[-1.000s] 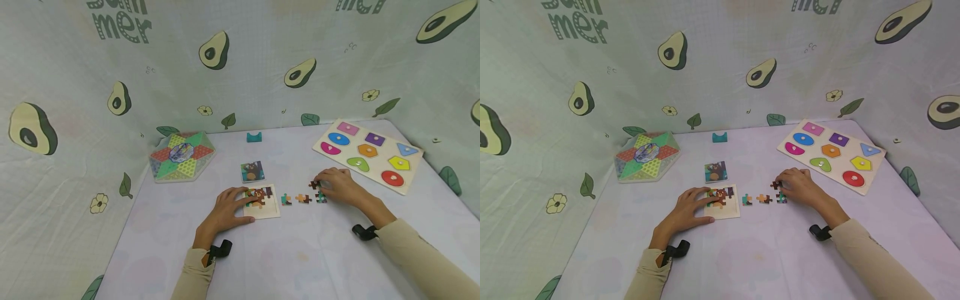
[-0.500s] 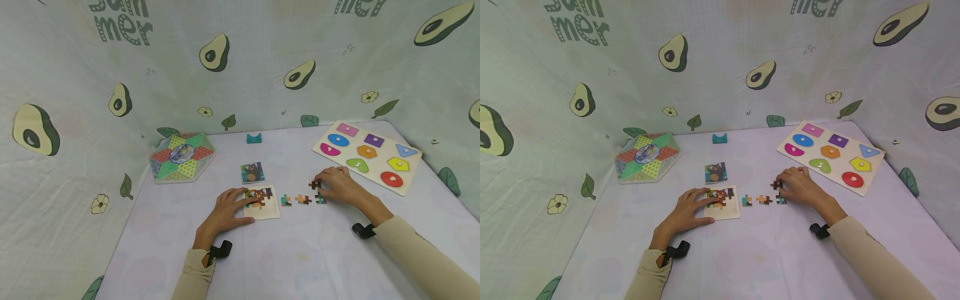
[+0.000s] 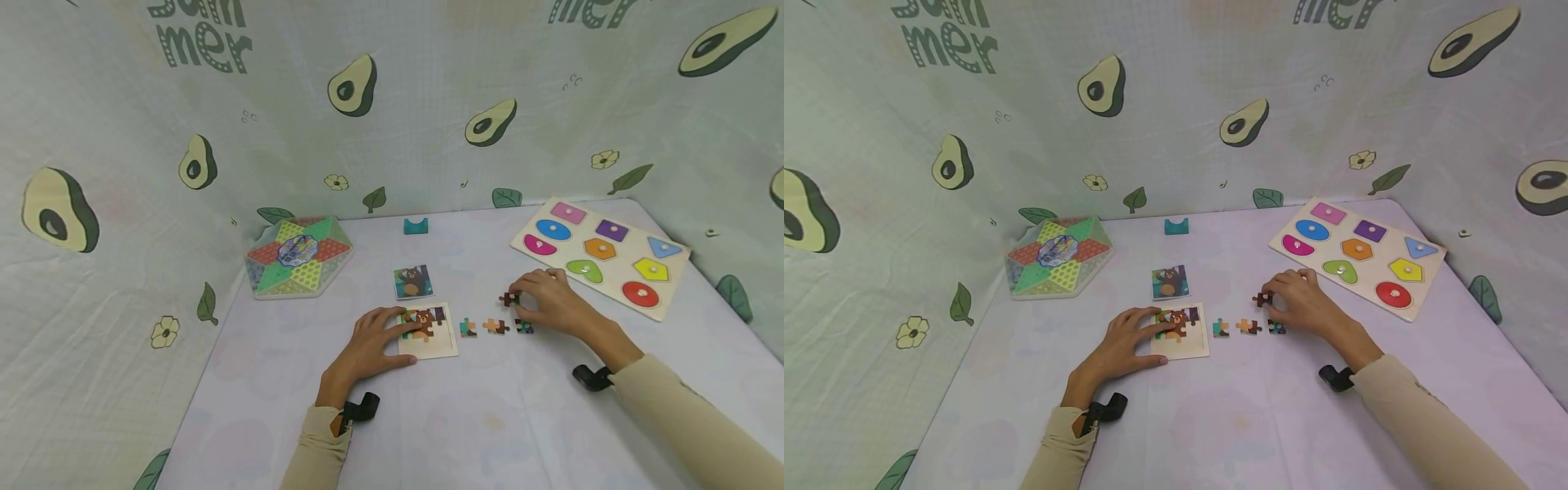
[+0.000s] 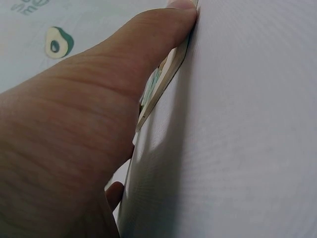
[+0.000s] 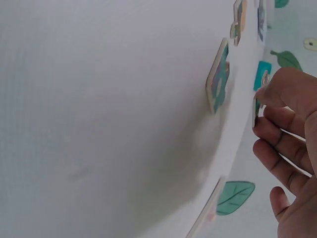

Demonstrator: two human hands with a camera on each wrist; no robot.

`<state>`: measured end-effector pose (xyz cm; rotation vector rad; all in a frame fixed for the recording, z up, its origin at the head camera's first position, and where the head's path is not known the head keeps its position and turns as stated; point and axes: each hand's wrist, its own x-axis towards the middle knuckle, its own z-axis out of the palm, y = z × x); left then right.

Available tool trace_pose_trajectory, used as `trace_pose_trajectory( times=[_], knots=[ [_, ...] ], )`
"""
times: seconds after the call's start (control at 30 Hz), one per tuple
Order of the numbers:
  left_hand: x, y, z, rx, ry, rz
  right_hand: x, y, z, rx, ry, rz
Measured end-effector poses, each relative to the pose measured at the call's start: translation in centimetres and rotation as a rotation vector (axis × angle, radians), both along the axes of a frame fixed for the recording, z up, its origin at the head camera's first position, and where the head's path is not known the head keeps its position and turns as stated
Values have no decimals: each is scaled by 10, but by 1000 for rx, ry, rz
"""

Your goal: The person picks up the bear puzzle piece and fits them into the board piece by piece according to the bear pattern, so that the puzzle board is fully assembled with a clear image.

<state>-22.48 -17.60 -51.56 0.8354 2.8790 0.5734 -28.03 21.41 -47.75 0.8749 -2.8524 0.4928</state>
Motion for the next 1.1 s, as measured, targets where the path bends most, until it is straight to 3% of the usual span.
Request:
trace_pose_trajectory(
  times=[1.1],
  knots=[
    [0, -2, -1, -1, 31, -16, 9, -43, 8, -54, 74, 162]
  ],
)
